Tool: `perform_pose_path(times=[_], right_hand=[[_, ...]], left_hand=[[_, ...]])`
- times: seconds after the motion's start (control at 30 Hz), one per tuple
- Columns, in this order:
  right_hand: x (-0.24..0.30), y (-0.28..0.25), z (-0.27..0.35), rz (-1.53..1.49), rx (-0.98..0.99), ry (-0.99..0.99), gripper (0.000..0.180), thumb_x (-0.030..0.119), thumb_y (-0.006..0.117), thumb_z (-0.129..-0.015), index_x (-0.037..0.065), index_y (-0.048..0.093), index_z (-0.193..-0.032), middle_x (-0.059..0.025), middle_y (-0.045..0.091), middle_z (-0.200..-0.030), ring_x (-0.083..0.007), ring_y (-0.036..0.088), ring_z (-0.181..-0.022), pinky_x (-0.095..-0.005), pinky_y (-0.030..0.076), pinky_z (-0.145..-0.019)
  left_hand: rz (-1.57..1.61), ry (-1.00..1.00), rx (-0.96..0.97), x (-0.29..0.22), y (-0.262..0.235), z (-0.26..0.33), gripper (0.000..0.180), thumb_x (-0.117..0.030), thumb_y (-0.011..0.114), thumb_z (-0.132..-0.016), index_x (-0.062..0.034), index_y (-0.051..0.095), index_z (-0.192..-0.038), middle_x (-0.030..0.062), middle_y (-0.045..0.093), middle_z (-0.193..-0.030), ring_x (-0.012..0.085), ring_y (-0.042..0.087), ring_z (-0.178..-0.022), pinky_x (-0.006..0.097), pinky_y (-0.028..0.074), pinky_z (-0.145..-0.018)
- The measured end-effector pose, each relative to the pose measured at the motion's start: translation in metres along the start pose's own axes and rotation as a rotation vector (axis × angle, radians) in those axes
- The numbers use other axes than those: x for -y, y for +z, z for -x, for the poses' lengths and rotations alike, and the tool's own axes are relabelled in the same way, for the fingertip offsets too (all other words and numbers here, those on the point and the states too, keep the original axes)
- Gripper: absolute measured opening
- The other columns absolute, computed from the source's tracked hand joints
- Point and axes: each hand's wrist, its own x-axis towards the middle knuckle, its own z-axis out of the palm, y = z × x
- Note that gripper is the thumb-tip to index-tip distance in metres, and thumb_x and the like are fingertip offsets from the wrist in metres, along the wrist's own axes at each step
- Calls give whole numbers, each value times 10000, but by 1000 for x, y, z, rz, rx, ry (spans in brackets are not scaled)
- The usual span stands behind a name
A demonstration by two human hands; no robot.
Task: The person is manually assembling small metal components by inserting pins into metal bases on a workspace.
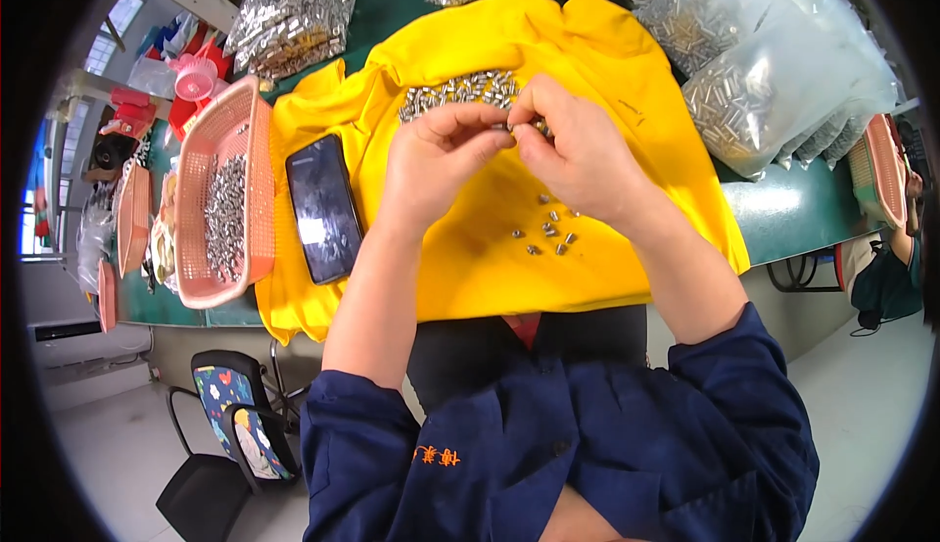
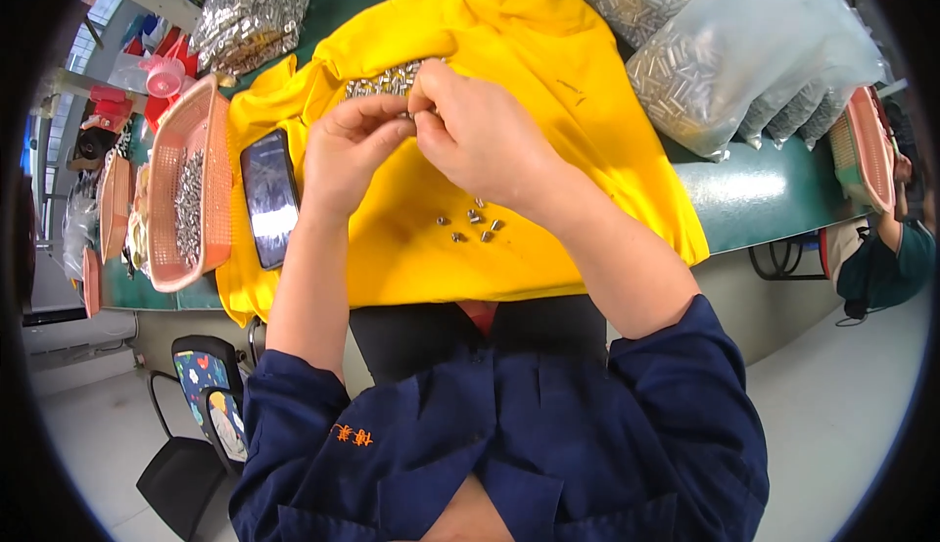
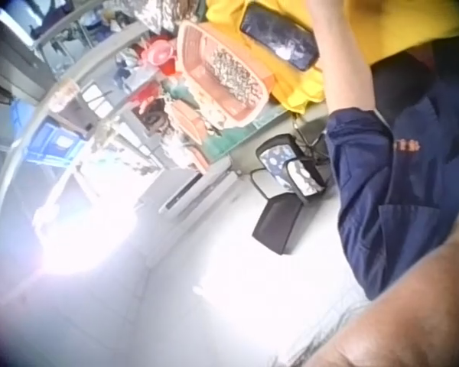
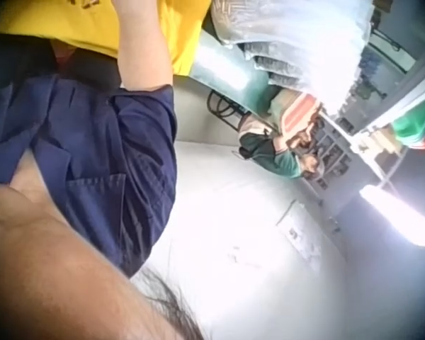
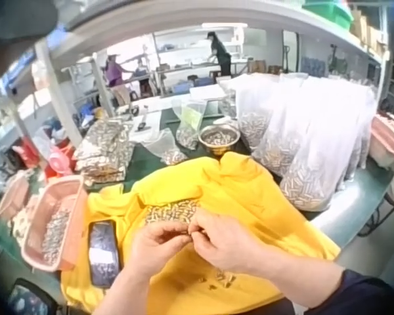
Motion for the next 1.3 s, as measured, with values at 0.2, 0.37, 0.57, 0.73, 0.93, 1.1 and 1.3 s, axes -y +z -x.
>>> perform_pose_path(times=[0.2, 0.37, 0.57, 0.73, 0.93, 1.1, 1.3], right_hand=[[9, -6, 5, -12, 25, -22, 60, 80, 477, -739, 34, 454, -770, -159, 545, -681, -338, 537, -650, -397, 419, -564], [24, -24, 16, -49, 28, 6, 54, 58, 489, -723, 37, 447, -750, -149, 542, -679, -339, 531, -648, -389, 417, -555], [16, -78, 34, -141, -375, -20, 74, -19, 519, -738, 24, 489, -790, -39, 447, -647, -95, 469, -539, -239, 377, -484], [3, -78, 44, -49, -247, -38, 87, -43, 510, -726, 13, 474, -782, -82, 487, -671, -155, 499, -551, -239, 399, -506], [-39, -39, 45, 71, -187, 47, 114, 2, 537, -711, 37, 469, -796, -103, 506, -683, -258, 521, -603, -328, 418, -538], [-50, -41, 44, 167, -153, 33, 128, 1, 541, -700, 45, 466, -793, -102, 516, -690, -279, 524, -627, -346, 416, -540], [-49, -43, 44, 114, -188, 55, 120, 11, 543, -704, 47, 477, -796, -102, 524, -686, -275, 529, -622, -334, 418, -537]], left_hand=[[-45, -29, 61, -5, -6, 0, 94, 25, 601, -732, 12, 583, -824, 53, 611, -793, 109, 590, -722, 212, 474, -665], [59, -92, 172, -26, 6, 3, 97, 54, 595, -694, 4, 562, -771, 45, 596, -769, 101, 581, -700, 216, 475, -645], [23, 47, -40, -23, -20, -5, 85, 69, 565, -708, -5, 528, -725, 82, 578, -795, 123, 561, -692, 252, 475, -680], [-637, 157, -185, -45, -53, -62, 93, -58, 566, -771, 15, 596, -820, 66, 601, -771, 125, 565, -724, 248, 452, -704], [-1134, 355, -177, -39, -98, -200, 213, -217, 551, -778, -71, 619, -917, 84, 632, -831, 213, 603, -753, 284, 460, -684], [-1552, 246, 98, -26, -98, -241, 259, -274, 526, -779, -96, 626, -939, 98, 621, -905, 257, 582, -846, 327, 451, -750], [-1449, 296, 1, -33, -88, -223, 261, -292, 497, -798, -129, 629, -954, 88, 616, -933, 241, 578, -872, 327, 452, -774]])
